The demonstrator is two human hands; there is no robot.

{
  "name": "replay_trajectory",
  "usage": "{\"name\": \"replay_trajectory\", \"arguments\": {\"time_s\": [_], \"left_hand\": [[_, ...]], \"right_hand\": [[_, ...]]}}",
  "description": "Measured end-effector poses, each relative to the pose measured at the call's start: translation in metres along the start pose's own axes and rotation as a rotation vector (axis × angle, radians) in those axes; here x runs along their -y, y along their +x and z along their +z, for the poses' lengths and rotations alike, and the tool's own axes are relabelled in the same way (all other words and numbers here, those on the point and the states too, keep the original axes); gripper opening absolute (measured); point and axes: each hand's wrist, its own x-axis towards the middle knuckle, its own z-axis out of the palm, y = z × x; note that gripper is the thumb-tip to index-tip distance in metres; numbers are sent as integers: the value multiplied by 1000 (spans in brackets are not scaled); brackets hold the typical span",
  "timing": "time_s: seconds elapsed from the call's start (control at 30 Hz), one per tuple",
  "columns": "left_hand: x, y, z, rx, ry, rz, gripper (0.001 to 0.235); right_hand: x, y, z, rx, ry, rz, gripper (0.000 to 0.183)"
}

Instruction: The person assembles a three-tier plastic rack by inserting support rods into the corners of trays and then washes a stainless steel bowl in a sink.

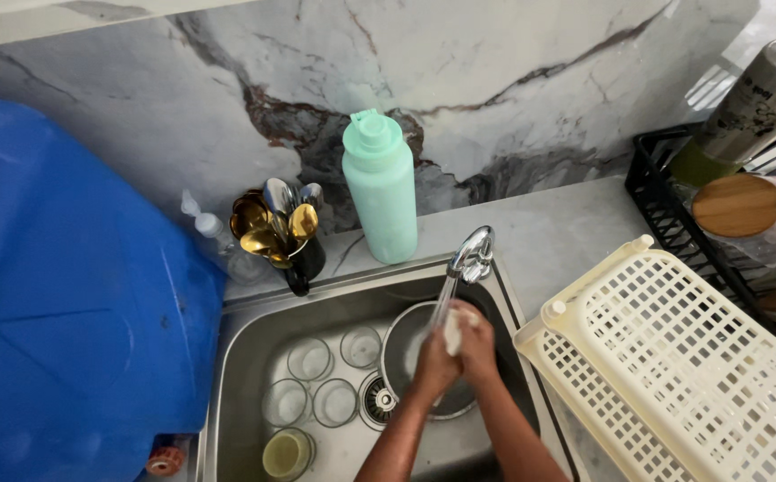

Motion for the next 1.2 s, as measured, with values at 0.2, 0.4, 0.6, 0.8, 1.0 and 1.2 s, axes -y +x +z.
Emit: {"name": "replay_trajectory", "arguments": {"time_s": [0.2, 0.4, 0.6, 0.8, 1.0, 1.2], "left_hand": [[3, 15, 12, -176, 78, -99, 53], [-12, 27, 12, -301, -224, -440, 42], [-1, 13, 5, -167, 34, -374, 37], [1, 16, -9, -64, -28, -180, 43], [8, 3, -8, -29, -80, -247, 44], [-8, 23, -10, -90, -190, -327, 48]], "right_hand": [[-40, -20, -24, -421, 455, 277, 95], [-53, -41, -6, -327, 451, 653, 57], [-38, -45, -3, -286, 350, 442, 66], [-4, -4, 9, -78, 220, 121, 95], [17, 29, 29, -41, -127, -26, 35], [35, 40, 30, -38, 57, 93, 38]]}}
